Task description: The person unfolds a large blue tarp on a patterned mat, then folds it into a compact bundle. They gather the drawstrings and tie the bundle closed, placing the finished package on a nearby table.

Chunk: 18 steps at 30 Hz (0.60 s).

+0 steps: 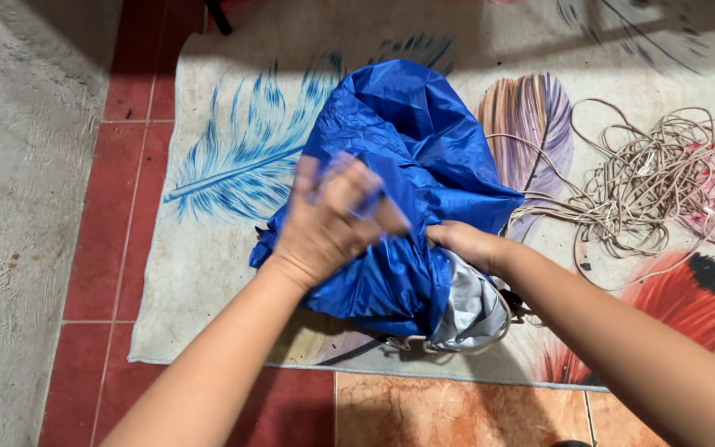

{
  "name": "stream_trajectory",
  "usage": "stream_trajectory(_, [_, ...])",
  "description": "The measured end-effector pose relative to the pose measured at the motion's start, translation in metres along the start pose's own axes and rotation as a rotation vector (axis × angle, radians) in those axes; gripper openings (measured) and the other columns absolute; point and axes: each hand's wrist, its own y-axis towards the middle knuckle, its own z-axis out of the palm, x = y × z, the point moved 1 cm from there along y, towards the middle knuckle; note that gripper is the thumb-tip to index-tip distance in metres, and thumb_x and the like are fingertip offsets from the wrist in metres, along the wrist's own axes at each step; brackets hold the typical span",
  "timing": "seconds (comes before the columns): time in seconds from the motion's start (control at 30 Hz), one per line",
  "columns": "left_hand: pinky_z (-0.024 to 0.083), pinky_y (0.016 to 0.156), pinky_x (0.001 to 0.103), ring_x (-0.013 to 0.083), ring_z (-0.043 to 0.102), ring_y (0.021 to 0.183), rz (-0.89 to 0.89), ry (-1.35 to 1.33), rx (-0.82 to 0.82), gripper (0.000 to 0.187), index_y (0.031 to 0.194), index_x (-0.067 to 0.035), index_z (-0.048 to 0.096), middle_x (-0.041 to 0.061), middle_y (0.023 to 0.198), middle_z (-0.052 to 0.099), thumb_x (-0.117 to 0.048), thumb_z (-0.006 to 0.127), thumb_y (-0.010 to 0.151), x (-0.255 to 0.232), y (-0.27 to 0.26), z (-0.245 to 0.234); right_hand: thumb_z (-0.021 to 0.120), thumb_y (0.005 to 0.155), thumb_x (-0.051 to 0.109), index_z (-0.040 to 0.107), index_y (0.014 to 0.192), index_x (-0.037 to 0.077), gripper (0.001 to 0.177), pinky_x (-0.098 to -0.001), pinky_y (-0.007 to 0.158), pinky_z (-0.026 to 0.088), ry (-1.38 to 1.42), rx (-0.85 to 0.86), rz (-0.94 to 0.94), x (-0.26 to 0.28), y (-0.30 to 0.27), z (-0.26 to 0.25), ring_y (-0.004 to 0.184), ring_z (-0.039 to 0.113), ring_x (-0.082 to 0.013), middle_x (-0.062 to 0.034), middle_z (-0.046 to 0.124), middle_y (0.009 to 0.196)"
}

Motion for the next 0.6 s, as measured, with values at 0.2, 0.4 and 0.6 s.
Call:
stream_trajectory(0.2, [0.035,0.100,0.077,0.0499,0.037,0.139,-0.198,-0.594,0.483,0.070,0.134,-0.026,0.057,0.016,0.157,0.037,-0.032,0.076,0.067,-0.035,-0.011,0.016,0.061,0.094,0.021,0.070,0.089,0.000,0.023,-0.0356,0.072,0.047,0.026,0.211,-0.087,0.003,-0.008,0.010,0.080,0.055,-0.0188,-0.0050,0.064,0.086])
stream_trajectory(0.4, [0.053,0.095,0.053,0.0334,0.067,0.113,-0.341,-0.532,0.592,0.023,0.110,-0.013,0.061,0.012,0.111,0.072,-0.026,0.059,0.092,-0.041,-0.023,0.063,0.061,0.096,0.033,0.055,0.125,0.007,0.040,-0.0321,0.097,0.048,0.037,-0.525,-0.571,0.053,-0.083,0.017,0.109,0.061,-0.0188,-0.0072,0.062,0.116])
stream_trajectory(0.6, [0.052,0.078,0.057,0.0457,0.067,0.084,-0.567,-0.737,0.591,0.026,0.102,-0.009,0.065,0.024,0.086,0.070,-0.031,0.053,0.093,-0.023,-0.014,0.086,0.082,0.064,0.052,0.033,0.145,0.012,0.103,-0.0645,0.112,0.026,-0.877,-0.722,-0.978,0.025,-0.183,0.075,0.138,0.037,-0.0435,-0.0221,0.034,0.149])
